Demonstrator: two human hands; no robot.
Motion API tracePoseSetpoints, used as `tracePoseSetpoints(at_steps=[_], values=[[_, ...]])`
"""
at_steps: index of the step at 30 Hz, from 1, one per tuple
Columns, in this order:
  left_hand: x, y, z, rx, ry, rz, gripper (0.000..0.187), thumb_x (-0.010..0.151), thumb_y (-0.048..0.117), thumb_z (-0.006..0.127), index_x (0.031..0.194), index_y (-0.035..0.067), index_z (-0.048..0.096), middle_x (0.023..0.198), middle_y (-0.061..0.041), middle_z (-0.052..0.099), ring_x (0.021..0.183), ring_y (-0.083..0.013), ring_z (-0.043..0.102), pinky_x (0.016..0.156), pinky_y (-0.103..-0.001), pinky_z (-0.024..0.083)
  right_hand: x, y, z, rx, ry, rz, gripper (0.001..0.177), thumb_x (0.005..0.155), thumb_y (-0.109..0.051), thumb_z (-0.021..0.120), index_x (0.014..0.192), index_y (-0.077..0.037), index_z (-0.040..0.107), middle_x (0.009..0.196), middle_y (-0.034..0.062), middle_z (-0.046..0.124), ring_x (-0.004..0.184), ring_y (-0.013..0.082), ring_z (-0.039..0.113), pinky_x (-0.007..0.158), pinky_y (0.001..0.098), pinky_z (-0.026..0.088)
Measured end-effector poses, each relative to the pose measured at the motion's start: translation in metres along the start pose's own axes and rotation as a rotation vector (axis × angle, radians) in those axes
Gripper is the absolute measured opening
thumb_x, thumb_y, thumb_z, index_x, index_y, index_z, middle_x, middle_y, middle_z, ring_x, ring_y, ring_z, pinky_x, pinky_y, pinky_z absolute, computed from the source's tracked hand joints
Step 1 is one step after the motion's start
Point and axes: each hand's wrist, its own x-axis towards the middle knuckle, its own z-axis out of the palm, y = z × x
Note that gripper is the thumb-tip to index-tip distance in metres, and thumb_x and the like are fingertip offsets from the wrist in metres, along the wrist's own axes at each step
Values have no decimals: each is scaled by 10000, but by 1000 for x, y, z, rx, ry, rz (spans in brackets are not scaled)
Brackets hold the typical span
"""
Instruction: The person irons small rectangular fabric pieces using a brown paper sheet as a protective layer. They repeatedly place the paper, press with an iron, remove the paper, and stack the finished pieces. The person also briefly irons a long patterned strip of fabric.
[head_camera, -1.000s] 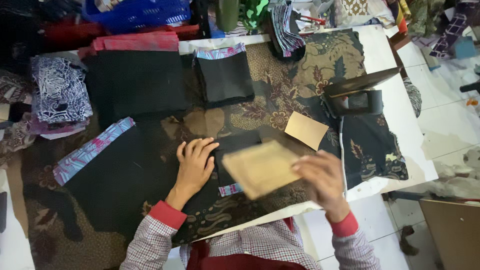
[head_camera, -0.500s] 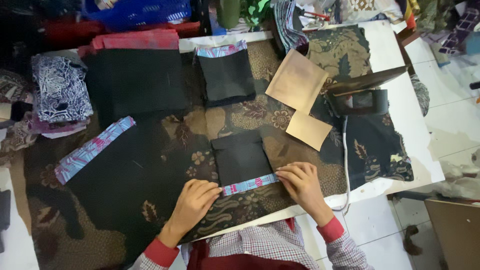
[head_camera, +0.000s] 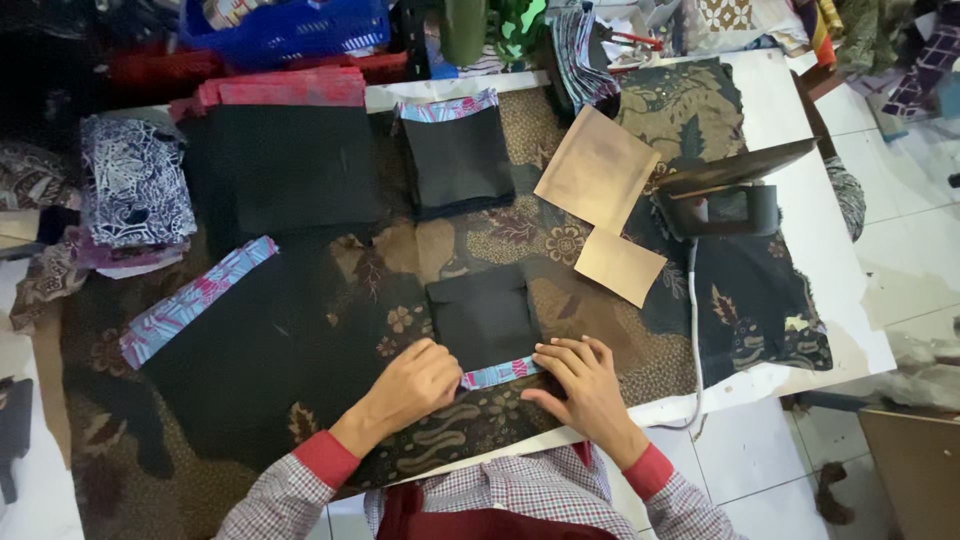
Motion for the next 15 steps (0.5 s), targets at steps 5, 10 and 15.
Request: tracePoseSetpoints(at_steps=[5,10,15], values=[[22,14,-15,-219,298,-259,124,825,34,720,932,25,659,897,-101,663,890,-278,650,873,-409,507,5,5,2,6,-32,74,261,858,-212,752,1092,-114,691,1167,28,713,1185,235,615,1059,460,361],[37,36,-59,-298,357,-394,241,807,1,703,1045,23,674,962,-119,695,927,-289,666,855,-406,512,36,20,-31,441,-31,145,185,898,-89,699,1080,-58,697,1108,36,764,1070,213,723,1140,460,390],[37,55,-97,-647,411,-601,326,841,6,720,1163,14,670,983,-81,738,884,-153,719,809,-301,570,68,15,-81,1001,-119,447,157,975,-93,667,1102,-18,719,1016,26,746,970,90,685,880,271,548]])
